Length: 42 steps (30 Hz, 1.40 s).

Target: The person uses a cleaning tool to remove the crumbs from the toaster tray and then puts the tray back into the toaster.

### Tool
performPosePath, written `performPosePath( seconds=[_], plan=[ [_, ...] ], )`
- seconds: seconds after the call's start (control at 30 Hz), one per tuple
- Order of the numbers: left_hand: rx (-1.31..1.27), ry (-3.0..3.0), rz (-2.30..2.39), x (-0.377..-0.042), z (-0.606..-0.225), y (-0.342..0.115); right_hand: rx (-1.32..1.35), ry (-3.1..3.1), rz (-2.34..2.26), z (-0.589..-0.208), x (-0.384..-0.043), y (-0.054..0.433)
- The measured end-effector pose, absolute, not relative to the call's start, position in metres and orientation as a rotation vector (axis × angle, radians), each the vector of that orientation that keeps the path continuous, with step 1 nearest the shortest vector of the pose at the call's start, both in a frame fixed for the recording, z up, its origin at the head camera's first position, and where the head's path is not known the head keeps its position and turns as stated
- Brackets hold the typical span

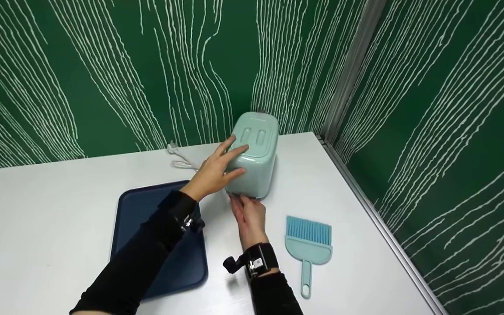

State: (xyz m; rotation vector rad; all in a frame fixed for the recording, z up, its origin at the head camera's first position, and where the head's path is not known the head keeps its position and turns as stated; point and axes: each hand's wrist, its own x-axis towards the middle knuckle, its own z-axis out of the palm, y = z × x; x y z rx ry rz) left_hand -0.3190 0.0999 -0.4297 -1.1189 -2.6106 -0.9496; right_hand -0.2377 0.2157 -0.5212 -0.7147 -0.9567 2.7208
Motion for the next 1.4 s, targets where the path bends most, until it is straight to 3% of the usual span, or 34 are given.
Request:
performPosePath(
  seconds=[0.53,1.4],
  plan=[
    [-1.176,-2.596,-0.88,-0.3221,-0.4248,0.0971,-0.67,-1.38,2.597,-0.5219,-0.2399,0.215],
    [-1.169,-2.609,-0.854,-0.3196,-0.4343,0.0947,-0.731,-1.556,2.537,-0.5241,-0.2356,0.2107]
  ],
)
